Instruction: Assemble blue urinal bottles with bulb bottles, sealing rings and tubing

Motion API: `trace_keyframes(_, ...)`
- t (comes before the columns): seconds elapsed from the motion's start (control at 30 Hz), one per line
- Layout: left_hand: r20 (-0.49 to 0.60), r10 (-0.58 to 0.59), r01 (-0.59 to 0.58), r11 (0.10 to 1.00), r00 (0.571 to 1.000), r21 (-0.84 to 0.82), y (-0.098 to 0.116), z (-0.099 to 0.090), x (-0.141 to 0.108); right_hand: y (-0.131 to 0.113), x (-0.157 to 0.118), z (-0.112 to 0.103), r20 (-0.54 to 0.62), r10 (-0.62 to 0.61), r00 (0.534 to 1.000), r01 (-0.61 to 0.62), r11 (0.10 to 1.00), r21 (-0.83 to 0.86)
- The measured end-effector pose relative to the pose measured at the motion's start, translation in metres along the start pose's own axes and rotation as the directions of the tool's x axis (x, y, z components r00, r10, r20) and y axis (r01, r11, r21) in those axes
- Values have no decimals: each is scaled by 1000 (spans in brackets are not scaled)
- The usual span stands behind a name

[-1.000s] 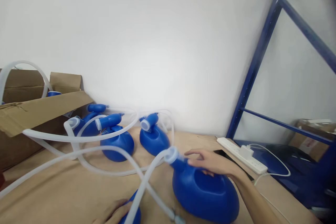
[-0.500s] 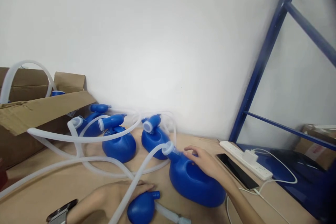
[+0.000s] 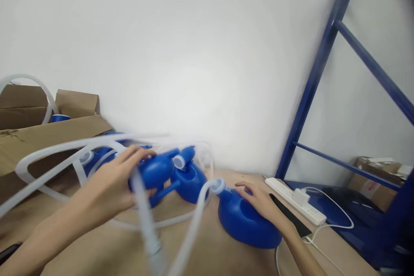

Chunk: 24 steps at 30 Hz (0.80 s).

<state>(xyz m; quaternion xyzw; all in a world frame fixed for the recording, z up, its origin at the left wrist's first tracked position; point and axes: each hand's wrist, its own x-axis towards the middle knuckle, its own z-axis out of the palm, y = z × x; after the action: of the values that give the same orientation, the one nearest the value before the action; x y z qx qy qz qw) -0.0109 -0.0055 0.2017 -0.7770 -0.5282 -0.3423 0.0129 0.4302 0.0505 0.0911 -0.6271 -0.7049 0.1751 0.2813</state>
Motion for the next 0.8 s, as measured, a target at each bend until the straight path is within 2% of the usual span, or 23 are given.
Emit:
trace_keyframes(0.07, -181, -76, 59, 993, 980, -99, 11, -16, 13, 0, 3, 3, -35, -16, 999, 16, 1000, -18)
trace_keyframes(0.1, -235, -134, 91, 978, 963, -185, 16, -19, 18, -3, 4, 4, -66, -30, 997, 28, 999, -36)
trace_keyframes(0.17, -239, -232, 120, 907, 943, -404, 24, -15, 26, -18, 5, 4, -174, -75, 982, 65, 996, -66)
trace_keyframes(0.23, -156, -224, 95, 810, 962, -578, 31, 1, 33, -50, 2, 2, -297, -109, 949, 108, 994, -19)
trace_keyframes(0.3, -57, -109, 46, 758, 992, -651, 37, 23, 39, -91, -7, 0, -344, -118, 931, 178, 973, 147)
trace_keyframes(0.37, 80, 11, 50, 696, 997, -717, 40, 46, 45, -131, -17, 2, -355, -267, 896, 361, 904, 230)
trace_keyframes(0.4, 167, 73, 84, 630, 983, -772, 40, 57, 49, -148, -21, 5, -337, -325, 883, 417, 874, 249)
trace_keyframes(0.47, 321, 224, 205, 423, 920, -883, 38, 77, 55, -170, -24, 15, -297, -405, 865, 493, 798, 348)
trace_keyframes(0.53, 374, 378, 312, 217, 847, -925, 34, 92, 59, -179, -21, 27, -299, -421, 857, 516, 679, 523)
trace_keyframes(0.6, 357, 451, 349, 105, 818, -931, 30, 101, 62, -181, -16, 37, -311, -387, 868, 488, 551, 677)
trace_keyframes(0.63, 344, 476, 355, 68, 810, -932, 29, 105, 62, -181, -13, 39, -297, -360, 884, 455, 520, 723)
trace_keyframes(0.7, 338, 541, 390, 20, 770, -920, 30, 111, 62, -180, -9, 37, -230, -309, 923, 369, 542, 755)
trace_keyframes(0.8, 389, 637, 481, 32, 665, -876, 35, 125, 62, -176, -8, 22, -162, -289, 943, 315, 634, 706)
